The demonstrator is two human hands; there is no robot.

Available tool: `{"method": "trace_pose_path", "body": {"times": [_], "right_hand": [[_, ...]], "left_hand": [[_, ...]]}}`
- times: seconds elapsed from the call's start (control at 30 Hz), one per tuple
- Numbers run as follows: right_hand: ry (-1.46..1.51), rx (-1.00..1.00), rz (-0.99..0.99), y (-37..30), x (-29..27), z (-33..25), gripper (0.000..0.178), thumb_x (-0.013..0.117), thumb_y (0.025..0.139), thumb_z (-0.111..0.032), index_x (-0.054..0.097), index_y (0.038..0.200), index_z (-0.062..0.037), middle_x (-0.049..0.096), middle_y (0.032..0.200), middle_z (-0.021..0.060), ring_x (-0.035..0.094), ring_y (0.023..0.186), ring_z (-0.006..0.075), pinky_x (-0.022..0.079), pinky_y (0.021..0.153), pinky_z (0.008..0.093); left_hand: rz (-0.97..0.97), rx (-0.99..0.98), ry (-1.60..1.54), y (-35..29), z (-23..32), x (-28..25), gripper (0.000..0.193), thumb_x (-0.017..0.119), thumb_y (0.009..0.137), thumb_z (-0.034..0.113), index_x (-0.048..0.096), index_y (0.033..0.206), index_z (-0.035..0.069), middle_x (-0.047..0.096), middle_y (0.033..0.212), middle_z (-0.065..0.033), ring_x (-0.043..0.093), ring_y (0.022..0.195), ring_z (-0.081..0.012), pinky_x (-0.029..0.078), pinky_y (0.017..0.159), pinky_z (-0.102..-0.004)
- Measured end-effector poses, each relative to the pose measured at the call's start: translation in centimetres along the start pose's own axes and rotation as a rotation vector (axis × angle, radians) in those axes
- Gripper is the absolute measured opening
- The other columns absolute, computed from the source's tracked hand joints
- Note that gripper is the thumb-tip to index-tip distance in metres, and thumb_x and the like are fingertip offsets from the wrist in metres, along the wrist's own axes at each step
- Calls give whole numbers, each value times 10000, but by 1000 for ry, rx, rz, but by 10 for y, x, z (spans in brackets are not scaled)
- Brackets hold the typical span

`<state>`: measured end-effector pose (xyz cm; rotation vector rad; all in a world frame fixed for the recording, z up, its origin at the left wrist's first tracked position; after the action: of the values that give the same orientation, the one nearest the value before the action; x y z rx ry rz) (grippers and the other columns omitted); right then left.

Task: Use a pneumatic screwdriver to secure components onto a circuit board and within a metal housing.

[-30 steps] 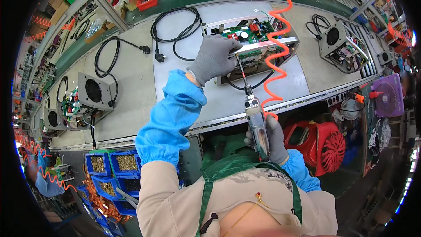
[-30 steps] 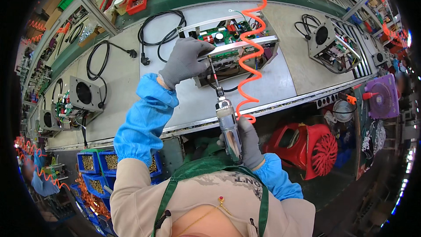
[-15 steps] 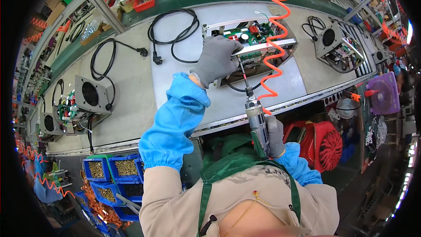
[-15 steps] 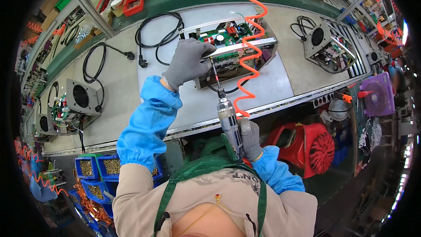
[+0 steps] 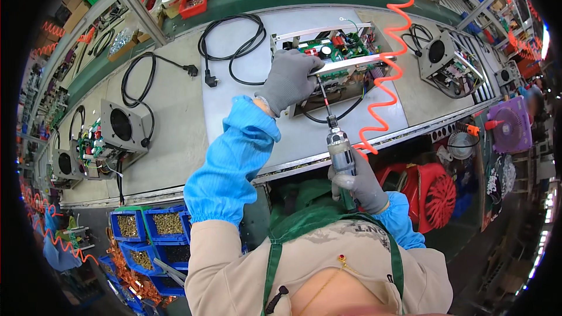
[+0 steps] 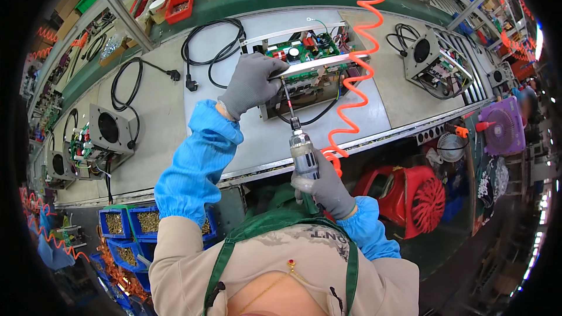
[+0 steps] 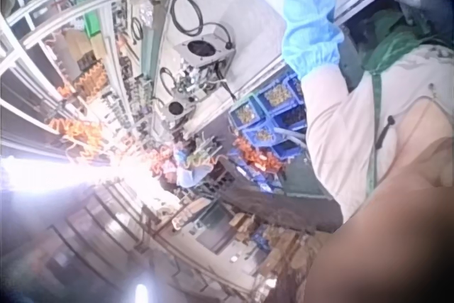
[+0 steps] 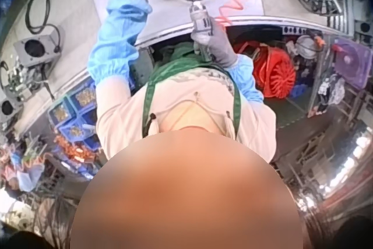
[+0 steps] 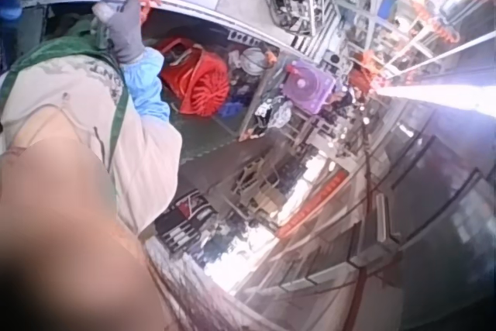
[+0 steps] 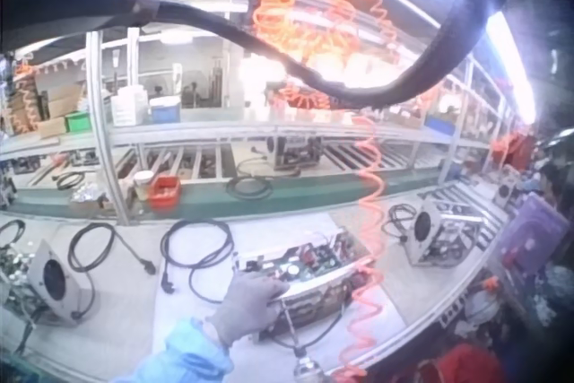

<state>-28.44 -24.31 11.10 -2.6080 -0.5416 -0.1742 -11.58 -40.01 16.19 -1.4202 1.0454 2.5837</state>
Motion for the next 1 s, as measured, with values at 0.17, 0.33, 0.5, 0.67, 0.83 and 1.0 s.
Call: {"method": "trace_pose_path", "body": {"times": [0.17,0.33,0.5,0.67,0.83,1.0], "right_hand": [[34,-42,-56,-3,1,4,600,670,676,-238,421,1170,-4,554,803,98,585,550,190,503,480,323],[362,199,131,-3,-14,36,485,537,841,-473,550,1057,-38,599,734,78,583,561,168,495,489,289],[345,256,263,-2,-29,58,445,438,923,-457,602,990,-50,611,703,45,572,547,137,485,501,265],[220,327,129,-1,-35,48,438,390,953,-393,630,999,-29,597,689,20,550,529,114,448,485,236],[-169,564,-117,7,-34,36,324,384,957,-298,608,862,-84,624,681,18,571,511,95,418,440,231],[-142,255,140,-5,-31,15,410,421,936,-368,550,1138,-35,615,777,43,584,639,118,438,503,238]], "left_hand": [[-5,-4,4,1,-1,2,308,665,649,81,704,953,119,659,773,-94,621,794,-284,489,746,-376],[-28,-29,-7,0,-2,4,328,664,653,72,693,977,114,667,814,-98,625,819,-285,488,770,-374],[-65,-140,-50,1,-7,7,632,662,671,70,487,1278,99,683,933,-73,629,881,-278,449,829,-384],[-82,-157,-33,-1,-5,5,705,661,676,71,412,1335,90,688,936,-70,615,934,-273,416,869,-389],[-88,-152,21,0,-5,3,718,663,679,78,402,1348,90,690,943,-65,603,945,-280,404,882,-387],[-90,-117,-29,-3,-5,2,720,667,684,92,394,1351,95,689,953,-45,587,966,-270,394,891,-383]]}}
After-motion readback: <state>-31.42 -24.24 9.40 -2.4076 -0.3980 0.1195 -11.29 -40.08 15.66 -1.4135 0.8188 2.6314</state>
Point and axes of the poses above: each hand's wrist, its own y-axis towards the middle knuckle, its own x-axis out of the palm, z = x × y, the point moved 6 cm from there along y, towards the middle knuckle
